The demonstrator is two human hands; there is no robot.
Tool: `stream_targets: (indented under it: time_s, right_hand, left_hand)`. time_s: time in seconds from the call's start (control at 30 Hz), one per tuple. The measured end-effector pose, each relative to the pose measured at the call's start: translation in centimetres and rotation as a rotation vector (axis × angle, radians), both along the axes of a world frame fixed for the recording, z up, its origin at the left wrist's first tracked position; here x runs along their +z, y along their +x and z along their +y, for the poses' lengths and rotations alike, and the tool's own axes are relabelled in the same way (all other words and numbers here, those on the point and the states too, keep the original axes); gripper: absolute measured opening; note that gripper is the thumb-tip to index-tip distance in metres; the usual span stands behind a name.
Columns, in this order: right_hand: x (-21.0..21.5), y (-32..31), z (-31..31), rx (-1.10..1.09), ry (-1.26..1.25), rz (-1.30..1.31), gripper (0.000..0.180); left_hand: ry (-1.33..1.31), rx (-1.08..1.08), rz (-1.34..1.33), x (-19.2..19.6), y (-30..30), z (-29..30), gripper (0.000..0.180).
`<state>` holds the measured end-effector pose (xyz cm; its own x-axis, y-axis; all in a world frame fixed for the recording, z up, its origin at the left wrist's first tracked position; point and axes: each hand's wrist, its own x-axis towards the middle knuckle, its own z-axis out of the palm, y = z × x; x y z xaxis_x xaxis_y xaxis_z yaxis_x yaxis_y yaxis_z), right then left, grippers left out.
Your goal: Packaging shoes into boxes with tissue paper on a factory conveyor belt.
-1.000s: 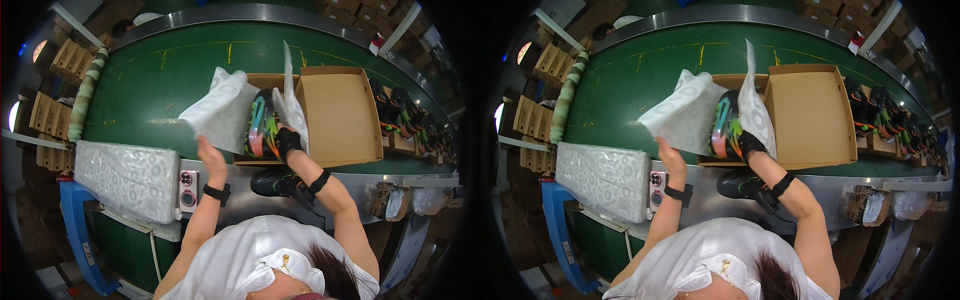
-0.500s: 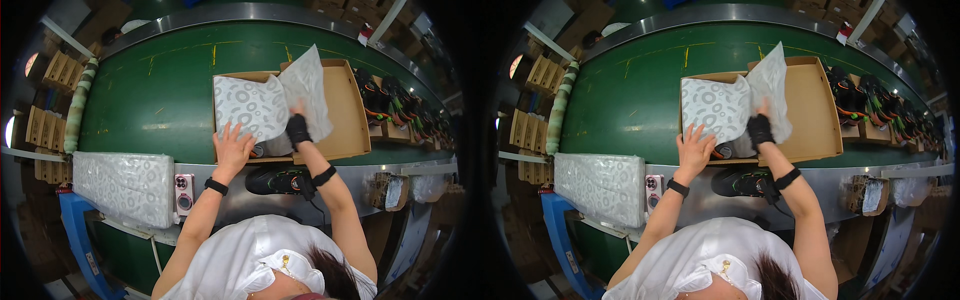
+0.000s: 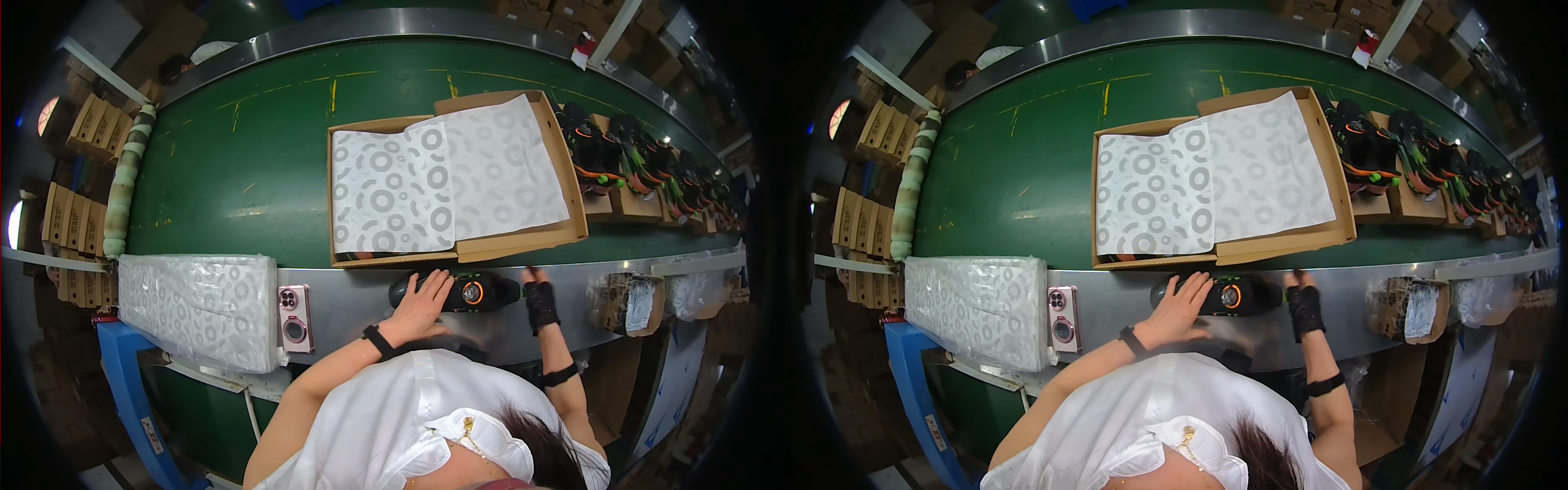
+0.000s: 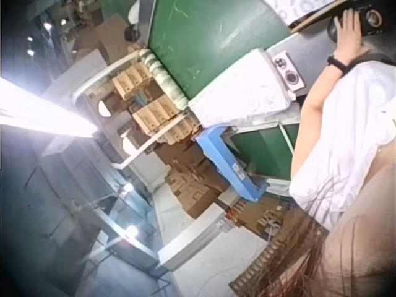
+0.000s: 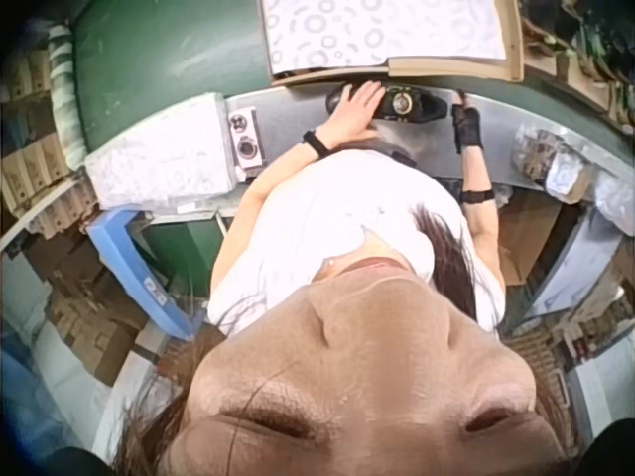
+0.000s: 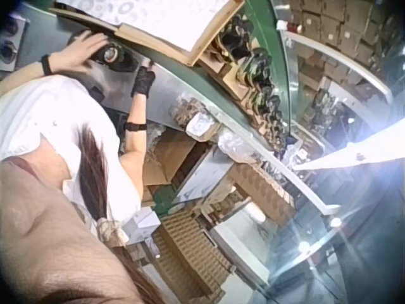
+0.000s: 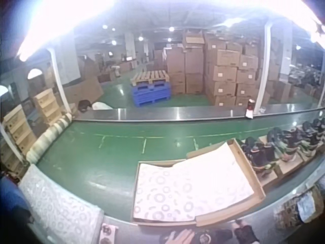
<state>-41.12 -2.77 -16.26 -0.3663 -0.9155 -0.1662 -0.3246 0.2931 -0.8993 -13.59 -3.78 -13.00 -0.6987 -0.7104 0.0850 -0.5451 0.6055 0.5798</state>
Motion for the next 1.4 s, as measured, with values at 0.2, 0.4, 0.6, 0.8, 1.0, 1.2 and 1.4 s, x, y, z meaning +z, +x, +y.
stream_targets:
  time_s: [0.2,0.4,0.6,0.8,1.0,1.2,1.4]
  right_hand:
    - [4.9,1.7,-1.3,0.176,0.465,-0.554,0.045]
    - [7.6,4.7,-2.7,0.476,0.413,-0.514,0.045]
    - [3.0,10.5,-4.8,-0.096,0.367,-0.82,0.036]
    - [-0.8,12.6,-5.2,-0.103,-0.004,-0.35,0.024]
    - [-0.2,12.3,-8.7,0.036,-0.343,-0.09,0.05]
    - [0.4,14.5,-9.8,0.576,-0.533,1.097,0.056]
    - [0.6,13.6,-8.8,0.632,-0.426,0.97,0.053]
  left_hand:
    - [0.282,0.319,0.156,-0.1,1.3,-1.1,0.066]
    - [0.677,0.585,0.815,7.4,4.1,-3.8,0.062]
    - [0.919,0.79,1.173,3.8,3.2,-12.2,0.05]
    - [1.202,0.909,0.856,-1.4,4.2,-12.0,0.048]
    - [0.496,1.087,1.104,1.0,10.1,-9.8,0.039]
    - [0.454,1.07,0.523,-1.4,12.6,-7.5,0.063]
    - [0.167,1.016,0.362,-2.6,11.6,-6.3,0.046]
